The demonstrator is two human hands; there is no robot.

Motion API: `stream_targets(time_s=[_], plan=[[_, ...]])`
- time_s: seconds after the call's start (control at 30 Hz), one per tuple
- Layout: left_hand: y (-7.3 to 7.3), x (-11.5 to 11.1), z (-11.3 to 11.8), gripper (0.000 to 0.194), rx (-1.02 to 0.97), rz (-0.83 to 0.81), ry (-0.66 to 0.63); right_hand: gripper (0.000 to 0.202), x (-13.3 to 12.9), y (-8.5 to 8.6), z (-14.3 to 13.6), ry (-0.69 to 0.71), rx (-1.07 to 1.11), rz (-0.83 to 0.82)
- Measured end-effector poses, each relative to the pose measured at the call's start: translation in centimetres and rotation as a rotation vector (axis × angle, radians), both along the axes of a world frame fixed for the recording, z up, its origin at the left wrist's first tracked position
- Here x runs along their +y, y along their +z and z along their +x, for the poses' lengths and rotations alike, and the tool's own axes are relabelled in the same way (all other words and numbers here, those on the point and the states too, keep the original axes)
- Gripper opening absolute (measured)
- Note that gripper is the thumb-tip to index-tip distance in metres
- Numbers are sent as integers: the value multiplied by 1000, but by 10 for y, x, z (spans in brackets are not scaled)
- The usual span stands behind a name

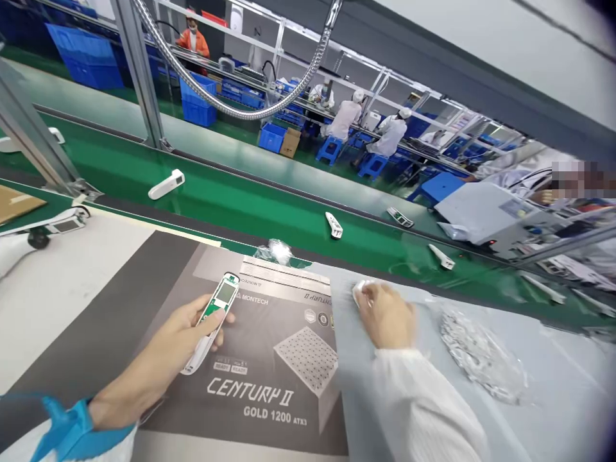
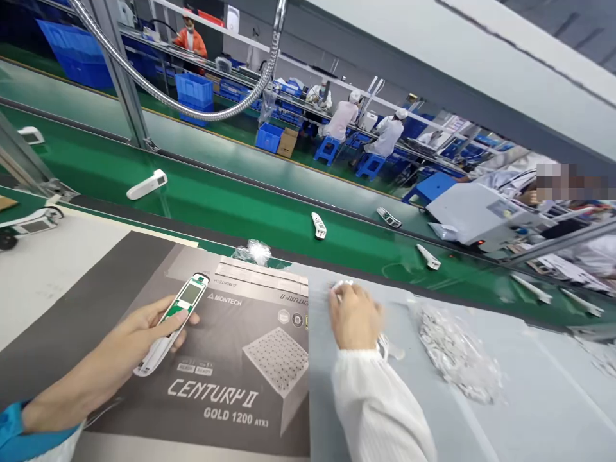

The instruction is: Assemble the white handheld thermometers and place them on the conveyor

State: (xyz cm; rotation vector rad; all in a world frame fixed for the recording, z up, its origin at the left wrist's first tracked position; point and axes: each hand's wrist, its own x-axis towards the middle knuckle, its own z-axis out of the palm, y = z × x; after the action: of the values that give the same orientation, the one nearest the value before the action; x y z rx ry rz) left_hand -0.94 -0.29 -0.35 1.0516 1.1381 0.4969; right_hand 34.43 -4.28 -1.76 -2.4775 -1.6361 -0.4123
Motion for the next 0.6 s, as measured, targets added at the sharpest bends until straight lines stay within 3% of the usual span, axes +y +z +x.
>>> stream_targets(time_s=[0.13, 0.27, 0.33, 0.43, 0.5, 0.6], plan=[[2, 1, 8, 45, -21, -5, -39, 17, -61, -18, 33, -98, -67, -80], [4, -1, 17, 45, -55, -20, -61, 24, -83, -11, 32, -129, 45, -71], [4, -3, 21, 45, -74, -23, -66, 30, -85, 3, 22, -114, 301, -6], [4, -6, 26, 41, -119, -22, -79, 46, -81, 24, -5, -68, 891, 84], [5, -8, 28, 39, -169, -25, -83, 54, -75, 30, -25, -41, 1215, 48], [6, -12, 29, 40, -243, -28, -77, 54, -65, 26, -50, 4, 1475, -108]])
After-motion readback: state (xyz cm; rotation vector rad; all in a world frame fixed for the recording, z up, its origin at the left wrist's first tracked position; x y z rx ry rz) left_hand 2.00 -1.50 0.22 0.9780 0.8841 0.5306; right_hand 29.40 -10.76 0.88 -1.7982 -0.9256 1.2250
